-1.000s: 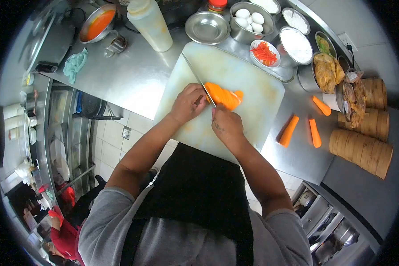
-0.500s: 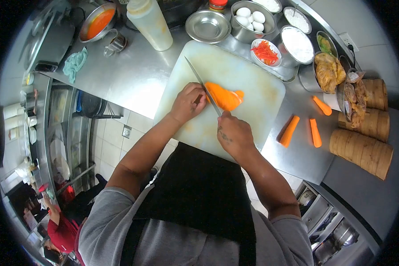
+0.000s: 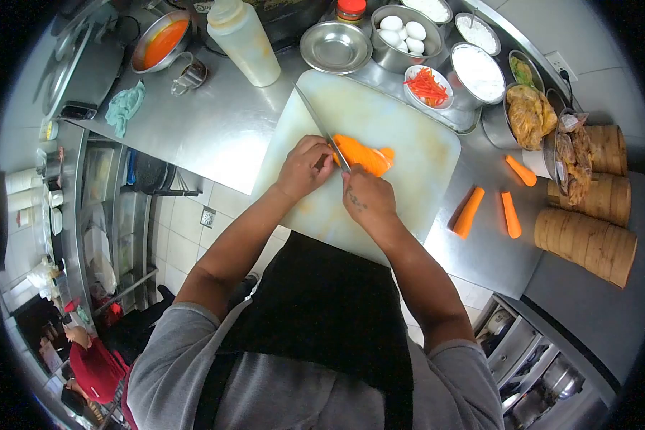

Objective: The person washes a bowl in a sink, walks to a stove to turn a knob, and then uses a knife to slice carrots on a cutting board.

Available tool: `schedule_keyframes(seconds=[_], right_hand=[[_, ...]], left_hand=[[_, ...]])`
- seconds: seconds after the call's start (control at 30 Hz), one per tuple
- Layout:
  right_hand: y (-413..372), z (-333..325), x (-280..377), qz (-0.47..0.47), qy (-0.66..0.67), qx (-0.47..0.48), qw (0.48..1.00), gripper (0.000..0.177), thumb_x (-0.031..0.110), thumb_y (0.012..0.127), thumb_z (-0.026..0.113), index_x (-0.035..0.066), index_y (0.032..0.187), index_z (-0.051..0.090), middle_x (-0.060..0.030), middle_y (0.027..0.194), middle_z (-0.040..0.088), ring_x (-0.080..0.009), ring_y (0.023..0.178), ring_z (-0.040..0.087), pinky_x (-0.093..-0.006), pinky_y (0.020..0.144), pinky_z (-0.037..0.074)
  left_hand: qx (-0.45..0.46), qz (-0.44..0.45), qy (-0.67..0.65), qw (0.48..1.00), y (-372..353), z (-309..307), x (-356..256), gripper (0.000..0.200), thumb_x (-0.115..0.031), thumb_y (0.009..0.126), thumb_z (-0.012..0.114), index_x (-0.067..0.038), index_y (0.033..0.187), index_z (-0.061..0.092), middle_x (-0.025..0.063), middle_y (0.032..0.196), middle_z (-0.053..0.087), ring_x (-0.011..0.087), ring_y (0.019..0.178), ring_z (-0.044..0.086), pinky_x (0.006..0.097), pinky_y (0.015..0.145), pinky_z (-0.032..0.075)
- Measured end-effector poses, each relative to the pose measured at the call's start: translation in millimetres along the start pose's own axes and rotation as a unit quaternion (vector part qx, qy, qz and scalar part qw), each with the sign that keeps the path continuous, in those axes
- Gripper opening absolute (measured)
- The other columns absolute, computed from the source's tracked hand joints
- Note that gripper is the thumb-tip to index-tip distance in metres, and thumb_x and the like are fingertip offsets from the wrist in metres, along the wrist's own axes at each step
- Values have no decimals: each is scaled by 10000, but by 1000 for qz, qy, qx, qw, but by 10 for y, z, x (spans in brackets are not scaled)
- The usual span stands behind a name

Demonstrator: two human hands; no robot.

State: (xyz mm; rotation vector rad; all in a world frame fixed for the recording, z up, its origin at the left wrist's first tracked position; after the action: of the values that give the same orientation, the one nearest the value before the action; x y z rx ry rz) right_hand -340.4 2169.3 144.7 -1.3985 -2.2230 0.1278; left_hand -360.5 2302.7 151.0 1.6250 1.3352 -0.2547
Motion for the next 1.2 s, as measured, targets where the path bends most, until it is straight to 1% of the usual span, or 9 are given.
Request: schedule_keyframes(seconds=[0.2,0.43,0.57,0.7,0.77,0.97,1.1,1.17,1.2], right_hand=[[-89,-185,56,-10,8,-9,1000,304,260,997,491,-18,914,580,-257,785,661,-431,740,663,-516,694,511],[-101,-164,24,-7,-4,10,1000,302,267,996,494,-10,913,582,-255,781,658,-430,746,659,-519,702,508],[-93,-175,-13,-12,9,-7,1000,307,285,994,500,-3,923,580,-249,781,661,-430,741,658,-518,703,509],[-55,-166,-109,7,2,1,1000,326,306,997,495,-3,941,583,-246,786,662,-433,741,654,-520,710,507],[-54,-176,-151,8,1,1,1000,335,311,1000,490,-6,948,585,-247,787,662,-433,745,654,-521,715,506],[-92,-146,-309,30,87,18,996,372,346,1002,479,-8,984,591,-246,792,663,-435,767,652,-517,741,501],[-165,-131,-347,35,139,27,989,377,354,1000,485,-7,1009,592,-242,789,664,-439,770,651,-513,733,497],[-226,-141,-346,37,148,27,988,380,357,1000,486,-8,1020,594,-243,786,663,-442,774,651,-512,732,496],[-248,-145,-386,38,138,21,989,392,363,1002,485,-12,1035,595,-250,784,660,-447,781,650,-510,735,496]], left_hand=[[7,4,6,1000,-1,1,-19,131,28,729,691,-8,841,632,119,942,635,304,894,624,371,766,533],[5,-1,6,1000,-1,4,-14,128,30,723,694,-10,820,620,125,938,635,311,879,621,377,767,529],[13,-4,-3,1000,10,24,17,133,27,723,699,-13,818,616,124,916,637,312,866,620,379,768,525],[4,1,-1,1000,4,18,9,144,27,721,702,-15,829,616,122,897,639,312,848,621,388,765,522],[11,-21,-7,1000,-15,33,68,184,1,722,712,-23,878,617,117,925,635,313,891,615,401,800,513],[40,-59,13,997,-77,78,144,273,-52,727,730,-37,971,609,105,996,621,311,999,581,421,890,469],[40,-68,6,997,-106,72,152,272,-53,735,727,-36,981,613,116,1000,614,315,994,579,423,887,465],[43,-119,-32,991,-88,64,188,292,-78,732,742,-37,995,620,125,1026,601,316,994,573,416,885,461],[43,-118,-32,992,-56,56,159,292,-78,732,742,-37,995,620,125,1026,601,316,994,573,416,885,461]])
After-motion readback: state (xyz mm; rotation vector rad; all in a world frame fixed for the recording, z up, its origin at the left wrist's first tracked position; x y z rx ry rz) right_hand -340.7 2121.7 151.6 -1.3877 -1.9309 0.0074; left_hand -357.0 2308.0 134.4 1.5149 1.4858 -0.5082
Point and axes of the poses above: each hand's wrist, its own y-axis towards the middle knuckle, its own z-axis out of the palm, x = y × z, the point moved 9 cm from there along y, towards the middle knuckle
